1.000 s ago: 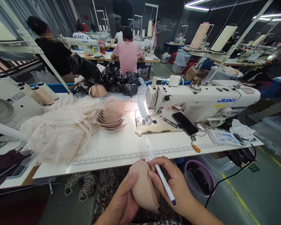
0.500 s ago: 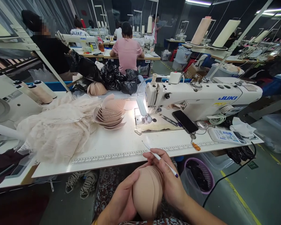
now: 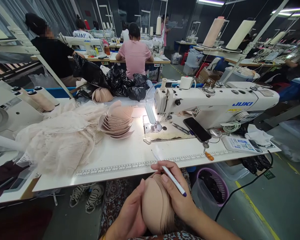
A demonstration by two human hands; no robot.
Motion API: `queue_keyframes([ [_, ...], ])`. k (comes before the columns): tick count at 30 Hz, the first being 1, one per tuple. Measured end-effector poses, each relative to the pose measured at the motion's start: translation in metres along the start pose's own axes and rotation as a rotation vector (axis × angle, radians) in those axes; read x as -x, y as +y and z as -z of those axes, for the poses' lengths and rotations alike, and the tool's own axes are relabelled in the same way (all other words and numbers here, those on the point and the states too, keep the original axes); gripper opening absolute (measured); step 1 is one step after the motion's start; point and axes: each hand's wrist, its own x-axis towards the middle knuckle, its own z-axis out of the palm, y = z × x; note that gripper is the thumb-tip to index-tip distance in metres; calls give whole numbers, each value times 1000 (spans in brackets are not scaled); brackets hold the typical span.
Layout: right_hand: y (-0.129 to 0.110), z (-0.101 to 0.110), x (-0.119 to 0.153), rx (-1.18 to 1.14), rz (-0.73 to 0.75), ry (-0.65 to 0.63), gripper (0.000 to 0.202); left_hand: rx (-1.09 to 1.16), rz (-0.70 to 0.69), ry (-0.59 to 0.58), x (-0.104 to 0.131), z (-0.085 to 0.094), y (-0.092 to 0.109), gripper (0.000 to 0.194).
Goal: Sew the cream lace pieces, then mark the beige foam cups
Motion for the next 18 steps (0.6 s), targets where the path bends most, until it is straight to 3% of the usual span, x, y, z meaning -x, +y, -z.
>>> queue_keyframes([
  [3,-6,5,0,59,52,-13,33,38,-7,-14,3,-1,7,46],
  [8,-10,8,-1,181,4,-163,48,42,68,-35,4,2,8,57],
  [12,-13,9,1,169,29,-127,49,59,6,5,3,4,7,67],
  [18,-18,10,7,436,330,-70,46,36,-99,73,0,6,9,67],
])
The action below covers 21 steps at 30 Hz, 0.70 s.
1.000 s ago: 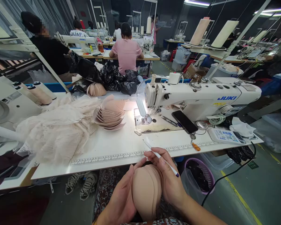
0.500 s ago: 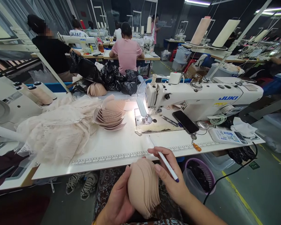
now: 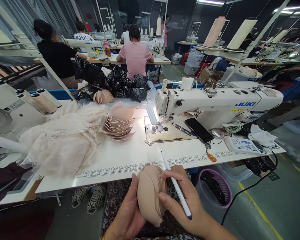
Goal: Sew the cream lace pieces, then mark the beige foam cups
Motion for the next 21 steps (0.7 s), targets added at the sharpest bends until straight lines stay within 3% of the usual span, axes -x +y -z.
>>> queue_keyframes([
  [5,-2,-5,-3,125,96,-17,50,-61,-155,135,-1,-13,-2,80],
  [12,3,-7,-4,247,148,61,52,-80,-192,210,-2,-18,-7,85],
  [21,2,-5,-9,95,-76,-77,28,-109,-180,211,-5,-14,-7,74],
])
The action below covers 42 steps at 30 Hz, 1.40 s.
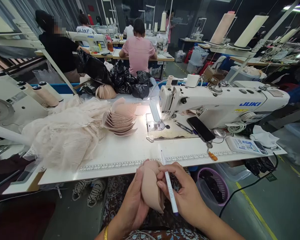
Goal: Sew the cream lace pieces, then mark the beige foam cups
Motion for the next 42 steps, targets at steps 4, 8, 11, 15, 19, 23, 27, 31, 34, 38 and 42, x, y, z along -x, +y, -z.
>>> queue_keyframes([
  [4,-4,-3,-3,2,24,-29,26,8,-3,-21,0,0,0,66],
  [8,-6,-5,-4,40,18,-33,34,15,12,-83,0,2,0,62],
  [11,-5,-6,-3,108,18,-13,35,40,19,-58,0,5,-2,73],
  [15,-7,-8,-3,126,-42,-4,30,58,-11,0,-3,7,-5,85],
  [19,-9,-12,-2,26,-221,-27,19,48,-34,26,-4,8,-7,84],
  [23,-12,-13,-2,-32,-265,-15,24,23,-47,8,-3,7,-7,86],
  [27,-12,-13,-1,-69,-302,-50,19,34,-63,28,-2,7,-7,77],
  [31,-7,-18,1,-159,-309,-33,14,43,-71,38,-2,6,-7,70],
  [34,-6,-22,2,-266,-284,37,17,58,-70,33,-1,5,-6,77],
  [38,-9,-25,5,-411,-260,94,17,59,-78,24,1,5,-6,84],
  [42,-4,-25,10,-409,-209,116,16,82,-81,58,1,6,-4,81],
])
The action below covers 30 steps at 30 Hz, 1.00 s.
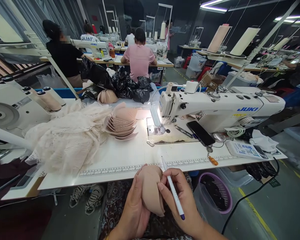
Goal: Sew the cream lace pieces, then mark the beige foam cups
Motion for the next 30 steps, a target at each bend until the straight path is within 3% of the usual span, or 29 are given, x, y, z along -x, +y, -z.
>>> queue_keyframes([
  [5,10,9,-1,79,52,105,26,13,175,-134,-1,5,-2,64],
  [10,8,10,-2,55,-2,-107,41,-47,390,-184,1,2,-4,72],
  [13,6,12,-3,37,0,-78,41,-40,384,-224,3,-2,0,73],
  [15,5,13,-4,71,6,-136,41,-35,383,-224,3,-2,3,71],
  [20,-2,18,-10,69,39,-120,31,-32,335,-174,0,5,3,74],
  [23,-5,20,-15,83,78,-180,29,-22,334,-192,-1,10,4,76],
  [27,-9,21,-21,15,70,-114,31,-30,349,-224,1,9,9,72],
  [30,-12,20,-23,65,93,-226,32,-30,383,-237,3,7,11,71],
])
